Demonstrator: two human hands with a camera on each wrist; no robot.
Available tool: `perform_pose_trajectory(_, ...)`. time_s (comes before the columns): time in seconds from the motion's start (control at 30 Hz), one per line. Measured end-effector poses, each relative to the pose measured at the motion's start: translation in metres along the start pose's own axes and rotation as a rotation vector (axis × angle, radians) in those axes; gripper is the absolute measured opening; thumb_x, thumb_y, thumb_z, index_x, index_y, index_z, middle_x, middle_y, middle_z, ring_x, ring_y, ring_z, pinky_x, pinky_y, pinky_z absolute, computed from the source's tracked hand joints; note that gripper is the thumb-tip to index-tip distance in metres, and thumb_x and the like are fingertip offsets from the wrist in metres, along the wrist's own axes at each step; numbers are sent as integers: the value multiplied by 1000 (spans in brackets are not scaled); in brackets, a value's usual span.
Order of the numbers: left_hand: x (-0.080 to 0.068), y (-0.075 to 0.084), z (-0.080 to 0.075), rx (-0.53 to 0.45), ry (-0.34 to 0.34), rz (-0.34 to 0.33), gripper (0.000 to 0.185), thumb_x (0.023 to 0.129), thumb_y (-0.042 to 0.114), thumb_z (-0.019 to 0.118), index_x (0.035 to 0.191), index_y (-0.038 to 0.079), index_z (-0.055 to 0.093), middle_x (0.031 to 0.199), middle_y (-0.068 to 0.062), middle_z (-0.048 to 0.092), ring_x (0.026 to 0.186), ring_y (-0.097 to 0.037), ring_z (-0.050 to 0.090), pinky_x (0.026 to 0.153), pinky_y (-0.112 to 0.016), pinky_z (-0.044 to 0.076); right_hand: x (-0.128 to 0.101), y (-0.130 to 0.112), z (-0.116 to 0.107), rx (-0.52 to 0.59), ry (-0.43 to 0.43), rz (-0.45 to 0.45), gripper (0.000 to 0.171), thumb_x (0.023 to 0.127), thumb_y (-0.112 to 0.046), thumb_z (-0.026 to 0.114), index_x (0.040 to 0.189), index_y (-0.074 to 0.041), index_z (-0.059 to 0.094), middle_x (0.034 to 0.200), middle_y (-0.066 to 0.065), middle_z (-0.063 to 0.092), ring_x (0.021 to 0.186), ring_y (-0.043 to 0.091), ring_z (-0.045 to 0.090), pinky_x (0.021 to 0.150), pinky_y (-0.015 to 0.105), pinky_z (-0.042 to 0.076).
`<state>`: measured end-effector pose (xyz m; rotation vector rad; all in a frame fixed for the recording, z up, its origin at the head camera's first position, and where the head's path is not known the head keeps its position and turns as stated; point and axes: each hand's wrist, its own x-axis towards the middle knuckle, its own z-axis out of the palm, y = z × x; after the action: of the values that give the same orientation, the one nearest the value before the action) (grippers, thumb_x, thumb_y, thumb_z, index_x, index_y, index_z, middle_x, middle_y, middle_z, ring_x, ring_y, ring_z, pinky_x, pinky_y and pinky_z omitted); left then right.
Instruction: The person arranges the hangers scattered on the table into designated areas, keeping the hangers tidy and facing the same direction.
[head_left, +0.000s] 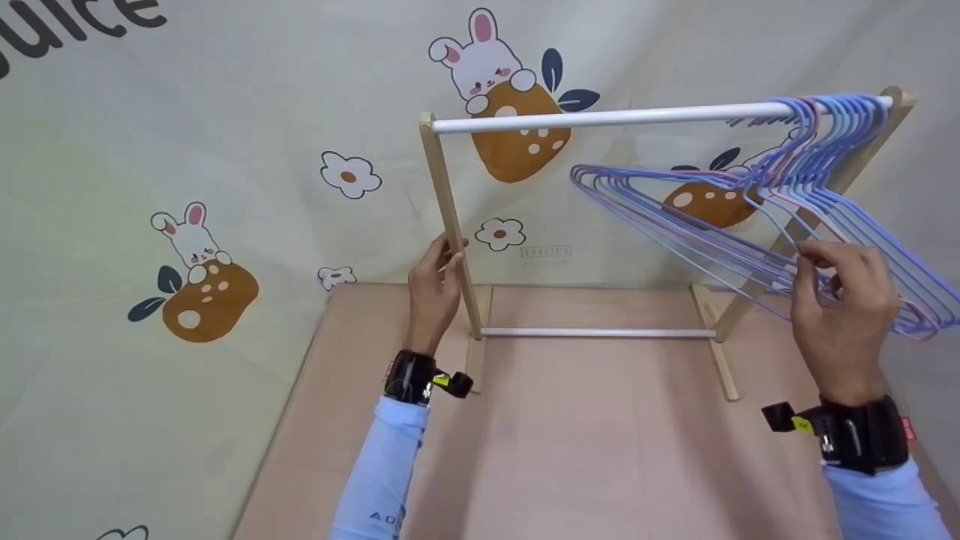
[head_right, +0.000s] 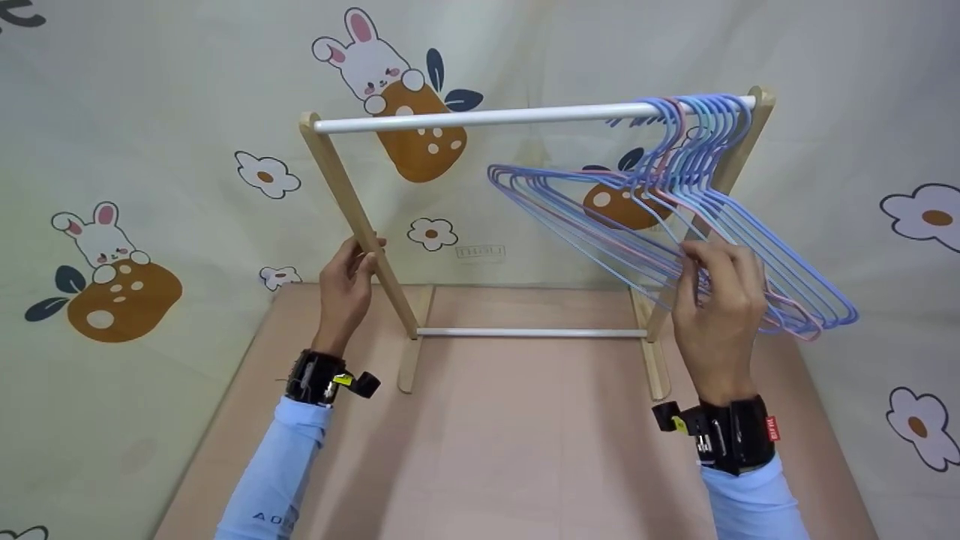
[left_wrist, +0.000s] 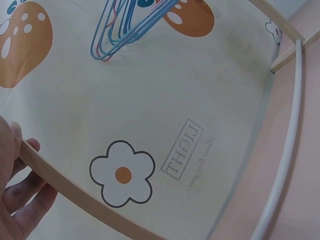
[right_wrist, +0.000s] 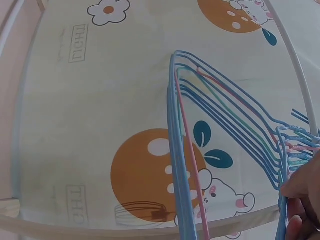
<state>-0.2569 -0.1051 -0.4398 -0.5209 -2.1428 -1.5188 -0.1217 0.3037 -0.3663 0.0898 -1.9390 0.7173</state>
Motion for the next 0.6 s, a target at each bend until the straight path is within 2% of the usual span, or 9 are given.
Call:
perform_pose_trajectory(0.13,0,0,-1,5,-2,-8,32,97,9,50,129,7,52,115,-3,61,107,-10,57,85,-25,49,-13,4,-3,3,36,-17,15,83,11,60,97,7,66,90,23,56,81,26,50,66,15,32)
perform_pose_trajectory(0.3,1,-1,-2,-7,9,15,32,96,6,51,128,7,52,115,-3,61,107,-13,57,85,-28,50,-34,12,-6,36,67,-24,16,81,13,60,93,7,68,87,22,58,79,26,52,66,14,32)
perform_pose_trajectory(0.5,1,-2,-2,-5,13,23,34,96,7,50,131,6,51,115,-3,61,108,-12,57,86,-26,49,-70,20,-10,97,45,-13,17,79,12,62,93,6,69,87,19,60,79,23,54,65,15,34)
perform_pose_trajectory(0.6,1,-3,-3,-6,9,5,35,97,9,50,131,5,50,116,-3,61,107,-10,57,85,-25,50,-93,22,-11,124,0,9,20,77,15,62,94,6,69,86,17,60,78,19,53,63,15,34)
